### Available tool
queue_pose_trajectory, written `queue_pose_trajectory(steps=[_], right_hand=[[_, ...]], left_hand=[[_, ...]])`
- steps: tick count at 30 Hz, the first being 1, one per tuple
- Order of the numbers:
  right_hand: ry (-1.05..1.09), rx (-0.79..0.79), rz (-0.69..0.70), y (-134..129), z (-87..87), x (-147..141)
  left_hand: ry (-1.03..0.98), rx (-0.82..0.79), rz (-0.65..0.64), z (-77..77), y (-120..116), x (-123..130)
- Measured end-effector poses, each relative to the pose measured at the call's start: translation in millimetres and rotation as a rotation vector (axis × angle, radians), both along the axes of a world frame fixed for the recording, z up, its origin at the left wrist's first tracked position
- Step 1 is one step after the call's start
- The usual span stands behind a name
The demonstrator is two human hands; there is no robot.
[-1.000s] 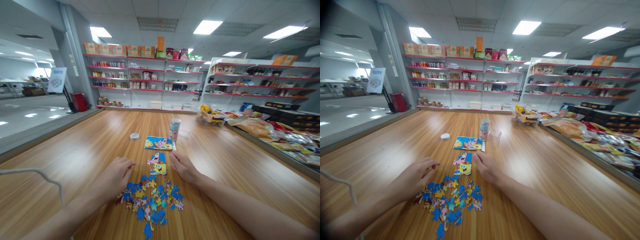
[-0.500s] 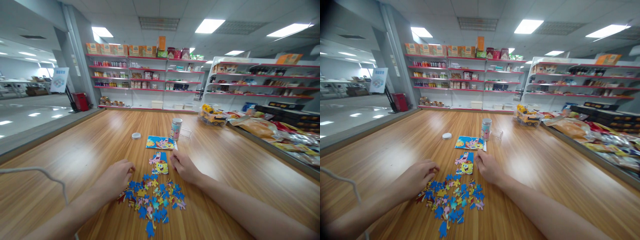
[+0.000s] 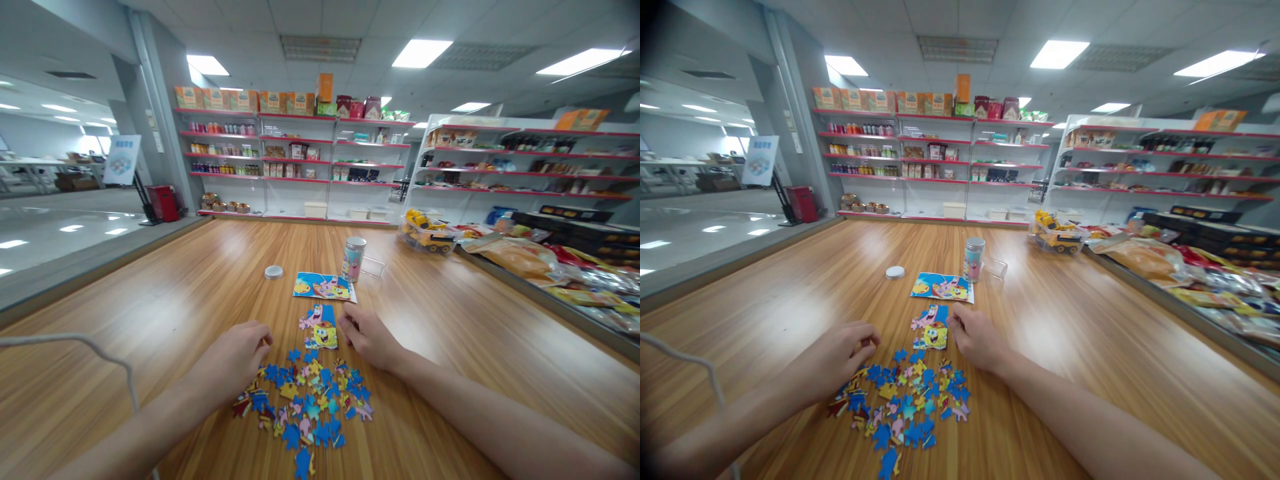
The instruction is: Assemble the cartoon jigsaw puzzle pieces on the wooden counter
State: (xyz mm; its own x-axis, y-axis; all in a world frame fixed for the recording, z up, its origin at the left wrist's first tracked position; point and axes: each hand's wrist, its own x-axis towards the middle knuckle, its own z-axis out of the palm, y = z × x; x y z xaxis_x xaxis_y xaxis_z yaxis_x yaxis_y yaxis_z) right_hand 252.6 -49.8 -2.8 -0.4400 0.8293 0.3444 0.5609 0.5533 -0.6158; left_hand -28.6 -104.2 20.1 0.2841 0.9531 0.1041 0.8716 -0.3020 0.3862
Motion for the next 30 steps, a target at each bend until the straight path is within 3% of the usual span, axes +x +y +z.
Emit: queue_pose_trajectory(steps=[9, 18, 22, 27, 30], right_hand=[[-0.002, 0.022, 0.001, -1, -1.3, -1], [-0.019, 0.043, -0.027, 1, -1.2, -4], [-0.019, 0.007, -0.018, 1, -2.4, -4], [-0.022, -0.016, -0.024, 0, -2.6, -4], [-0.021, -0.033, -0.01, 0, -2.8, -4]], left_hand=[[-0.026, 0.018, 0.0, 0.7, -1, 3], [-0.101, 0.037, -0.081, 3.3, -7, 9], [-0.142, 0.079, -0.183, 7.4, -10, 12], [-0.056, 0.072, -0.36, 15.7, -16, 17], [-0.03, 0.057, -0.393, 16.2, -17, 18]])
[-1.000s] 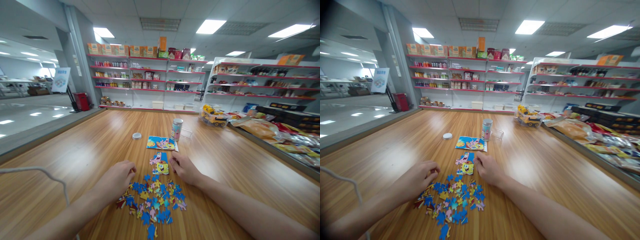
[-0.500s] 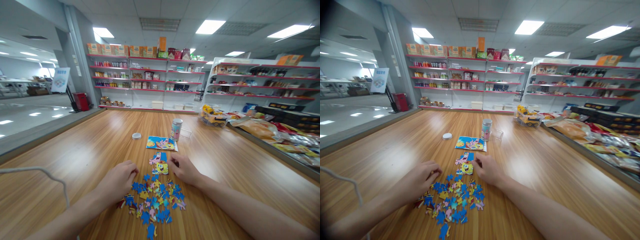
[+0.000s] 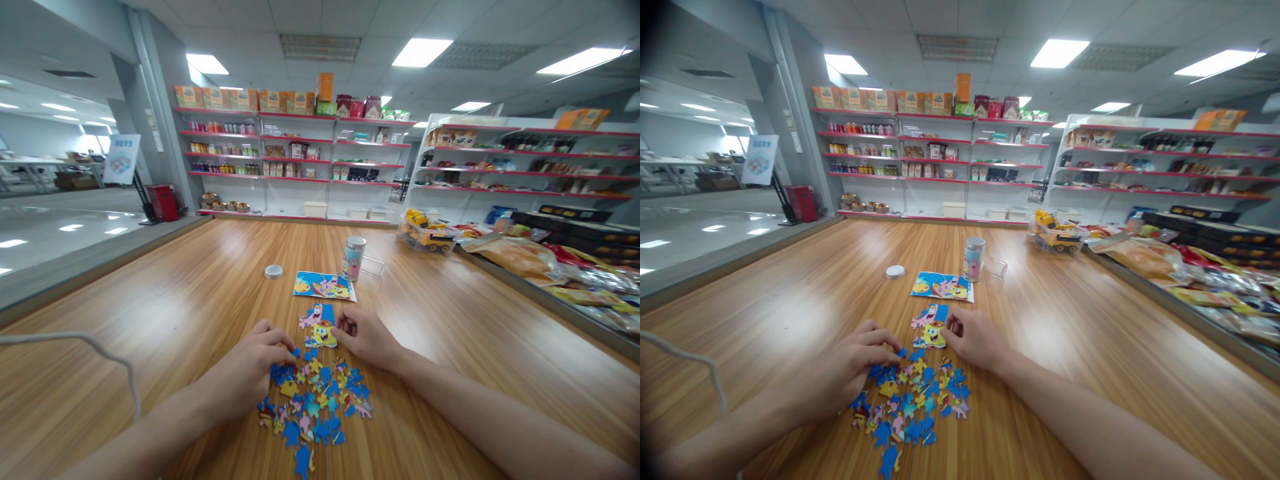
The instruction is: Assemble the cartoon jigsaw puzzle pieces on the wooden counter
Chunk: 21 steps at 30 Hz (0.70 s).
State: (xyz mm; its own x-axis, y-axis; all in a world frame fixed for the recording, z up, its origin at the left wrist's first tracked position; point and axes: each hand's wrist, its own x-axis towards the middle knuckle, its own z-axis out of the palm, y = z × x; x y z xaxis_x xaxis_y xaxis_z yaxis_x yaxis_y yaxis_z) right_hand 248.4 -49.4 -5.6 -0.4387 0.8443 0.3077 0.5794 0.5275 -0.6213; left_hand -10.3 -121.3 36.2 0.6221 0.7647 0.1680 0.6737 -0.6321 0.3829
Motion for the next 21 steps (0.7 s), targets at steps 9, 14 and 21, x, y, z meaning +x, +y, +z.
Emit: queue_pose_trajectory(steps=[9, 14, 21], right_hand=[[-0.047, 0.028, 0.008, 0.7, -0.3, 0.2], [-0.044, 0.02, 0.008, 0.9, -0.2, -0.1], [-0.051, 0.031, 0.003, -0.6, 1.4, -1.2]], left_hand=[[0.01, -0.007, 0.0, 1.1, 0.7, 2.8], [0.031, 0.005, 0.009, 1.5, 0.5, 1.2], [0.004, -0.01, 0.018, 2.9, 0.1, 0.2]])
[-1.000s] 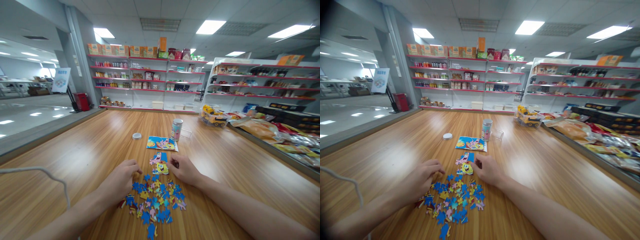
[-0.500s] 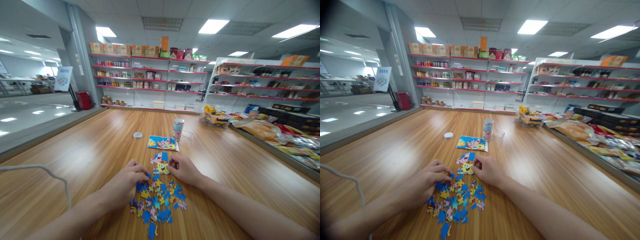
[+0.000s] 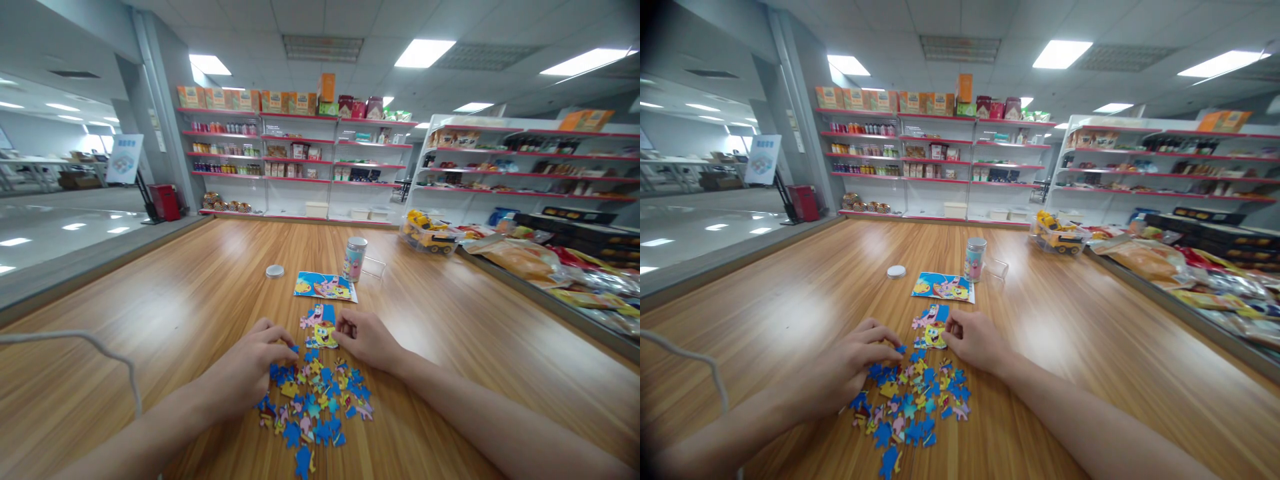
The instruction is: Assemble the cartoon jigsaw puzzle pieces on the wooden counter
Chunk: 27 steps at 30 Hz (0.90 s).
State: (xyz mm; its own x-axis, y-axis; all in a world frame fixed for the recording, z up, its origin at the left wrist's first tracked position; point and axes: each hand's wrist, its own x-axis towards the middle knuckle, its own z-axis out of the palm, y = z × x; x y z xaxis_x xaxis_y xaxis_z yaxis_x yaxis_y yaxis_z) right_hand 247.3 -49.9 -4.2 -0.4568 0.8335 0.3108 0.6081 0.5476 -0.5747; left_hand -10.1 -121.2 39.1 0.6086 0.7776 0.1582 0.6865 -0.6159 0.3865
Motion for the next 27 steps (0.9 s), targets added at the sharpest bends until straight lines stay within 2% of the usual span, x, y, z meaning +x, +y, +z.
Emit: queue_pose_trajectory(steps=[4, 10, 16, 27], right_hand=[[0.007, 0.007, 0.006, 0.1, -0.2, 0.1], [0.016, -0.009, 0.014, 0.1, -1.3, 0.5], [-0.001, 0.002, 0.014, 0.6, -1.1, 0.8], [-0.012, 0.018, 0.014, 0.7, -1.9, 0.9]], left_hand=[[0.023, -0.01, -0.033, -0.2, -1.0, -0.6], [0.019, 0.029, -0.015, -0.4, -0.8, -2.6], [-0.016, 0.018, -0.1, -1.4, -3.0, -1.8], [-0.032, -0.024, -0.009, 4.9, -2.7, 2.9]])
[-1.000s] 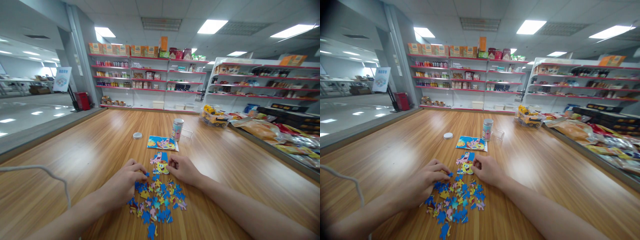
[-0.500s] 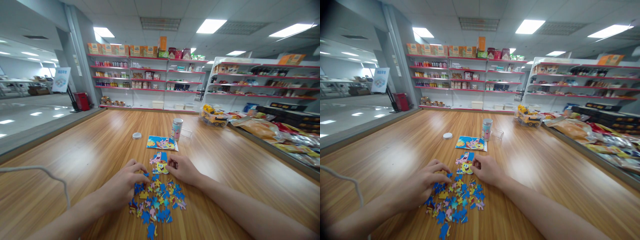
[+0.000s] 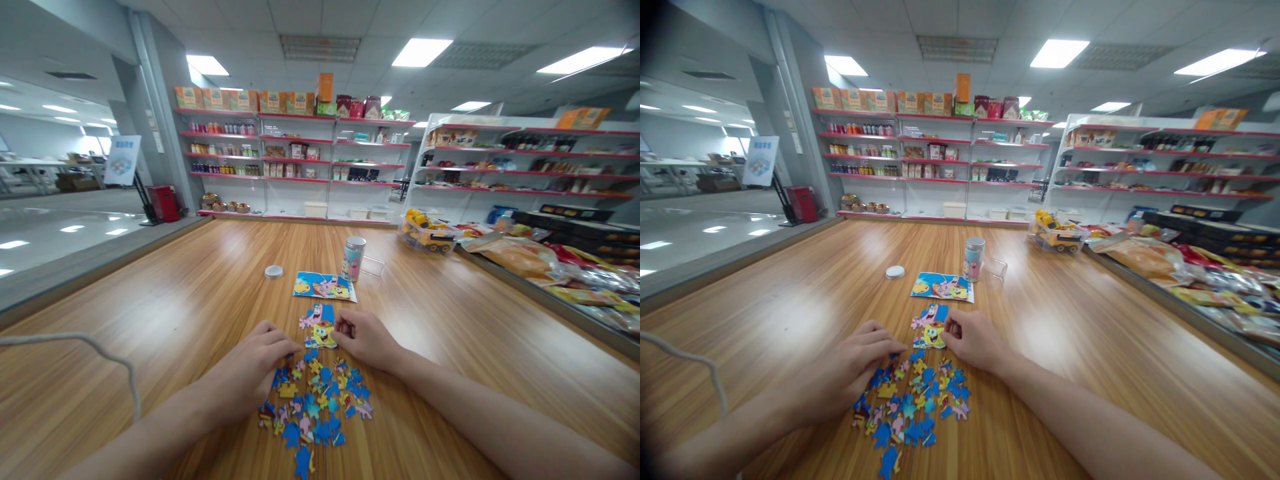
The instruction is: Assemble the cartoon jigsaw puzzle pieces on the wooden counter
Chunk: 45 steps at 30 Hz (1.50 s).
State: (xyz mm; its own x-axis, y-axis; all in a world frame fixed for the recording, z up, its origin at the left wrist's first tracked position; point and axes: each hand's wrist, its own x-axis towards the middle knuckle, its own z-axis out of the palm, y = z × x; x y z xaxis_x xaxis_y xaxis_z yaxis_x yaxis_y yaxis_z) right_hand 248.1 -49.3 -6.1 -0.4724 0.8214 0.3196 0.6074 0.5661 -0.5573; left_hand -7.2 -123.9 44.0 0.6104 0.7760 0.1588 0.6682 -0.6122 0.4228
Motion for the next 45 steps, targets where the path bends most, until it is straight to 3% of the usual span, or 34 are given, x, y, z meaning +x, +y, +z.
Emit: queue_pose_trajectory(steps=[7, 13, 19, 22, 30, 45], right_hand=[[-0.009, 0.01, -0.003, 1, -1.1, 1], [-0.015, -0.002, -0.003, 1, -1.2, 0], [-0.02, 0.031, -0.006, 1, -1.2, 0], [-0.023, 0.032, -0.001, 1, -1.9, 1], [-0.014, 0.029, 0.003, 2, -3.4, 1], [0.084, 0.006, -0.019, 0, 4.2, 0]], left_hand=[[0.034, 0.023, -0.099, -6.6, -3, -1], [0.026, 0.046, -0.098, -4.7, -2, -2], [0.024, 0.002, -0.295, 2.7, -8, 2], [0.016, -0.01, -0.334, 4.3, -10, 2], [-0.028, 0.008, -0.249, 2.8, -8, 1], [0.009, 0.006, -0.267, -0.3, -7, 1]])
